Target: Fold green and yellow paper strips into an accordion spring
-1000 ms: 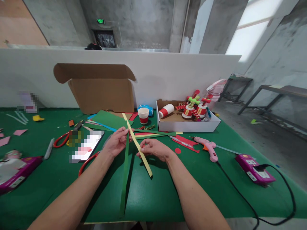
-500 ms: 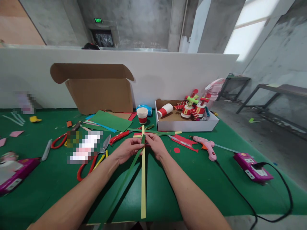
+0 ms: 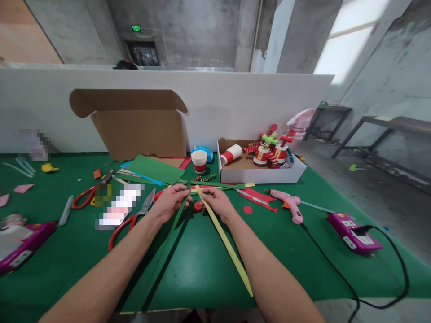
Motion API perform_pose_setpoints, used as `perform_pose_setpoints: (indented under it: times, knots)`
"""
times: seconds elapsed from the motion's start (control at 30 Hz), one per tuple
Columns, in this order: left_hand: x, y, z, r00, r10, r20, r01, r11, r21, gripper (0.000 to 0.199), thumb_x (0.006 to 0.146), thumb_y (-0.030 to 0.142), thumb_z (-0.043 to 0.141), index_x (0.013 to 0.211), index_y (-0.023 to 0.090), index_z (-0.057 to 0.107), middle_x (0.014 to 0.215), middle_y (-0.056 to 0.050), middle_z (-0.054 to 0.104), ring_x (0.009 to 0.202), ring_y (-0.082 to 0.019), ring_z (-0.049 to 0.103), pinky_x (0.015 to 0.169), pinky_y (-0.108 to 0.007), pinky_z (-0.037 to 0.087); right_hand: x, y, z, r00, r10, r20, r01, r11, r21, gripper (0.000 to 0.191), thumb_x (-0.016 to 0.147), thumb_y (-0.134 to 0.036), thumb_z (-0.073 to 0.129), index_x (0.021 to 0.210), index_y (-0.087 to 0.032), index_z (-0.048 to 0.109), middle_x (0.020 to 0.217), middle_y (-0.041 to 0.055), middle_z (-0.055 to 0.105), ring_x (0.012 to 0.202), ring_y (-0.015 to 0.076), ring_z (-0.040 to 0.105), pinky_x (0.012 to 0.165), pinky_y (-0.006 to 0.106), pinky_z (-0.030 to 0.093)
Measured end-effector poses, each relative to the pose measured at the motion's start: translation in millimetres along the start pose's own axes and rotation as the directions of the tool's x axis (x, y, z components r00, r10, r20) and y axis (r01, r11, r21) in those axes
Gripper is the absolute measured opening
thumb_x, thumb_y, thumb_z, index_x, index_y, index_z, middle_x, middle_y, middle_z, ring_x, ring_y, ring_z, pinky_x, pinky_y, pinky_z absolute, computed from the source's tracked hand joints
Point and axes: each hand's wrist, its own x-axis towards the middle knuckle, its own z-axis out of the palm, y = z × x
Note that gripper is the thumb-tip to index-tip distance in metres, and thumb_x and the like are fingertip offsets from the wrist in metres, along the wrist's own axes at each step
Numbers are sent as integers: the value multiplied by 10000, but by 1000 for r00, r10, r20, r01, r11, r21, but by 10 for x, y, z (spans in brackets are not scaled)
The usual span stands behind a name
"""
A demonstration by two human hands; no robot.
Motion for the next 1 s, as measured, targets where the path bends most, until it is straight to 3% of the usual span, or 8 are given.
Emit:
perform_pose_setpoints:
  times: [0.2,0.43,0.6,0.83,1.0]
  knots:
    - [-11,-18,41,1000,-14,16,13,998,54,309,696,383,730,750,154,531,533,16,614,403,-79,533,412,-166,377,-44,18,46,997,-29,73,31,999,-29,381,650,-506,768,777,-167,652,587,-10,654,544,102,600,579,235,482]
    - [-43,5,83,1000,8,26,-10,995,100,215,729,301,691,762,157,535,528,26,612,406,-81,542,425,-168,401,-50,20,85,992,-49,117,54,998,-37,422,604,-540,784,757,-165,664,737,20,700,589,94,588,610,242,484]
    - [-66,32,81,996,8,93,-22,989,147,124,731,212,661,778,149,565,502,41,584,409,-78,528,436,-174,417,-54,-5,66,993,-71,90,81,990,-117,416,617,-550,764,713,-161,656,593,-12,633,521,85,526,575,240,457]
    - [-85,33,85,982,-25,186,-13,980,200,123,705,160,652,791,145,566,499,41,578,425,-83,514,429,-188,429,-33,-14,17,989,-135,51,142,974,-178,396,654,-544,731,665,-165,620,565,-29,599,535,99,534,573,244,441]
    - [-102,37,97,981,-30,191,-8,980,198,172,693,165,673,818,153,555,480,53,561,431,-85,511,416,-183,420,-6,0,-17,991,-130,26,132,970,-203,364,652,-511,739,684,-173,609,550,-35,591,530,104,532,571,247,437]
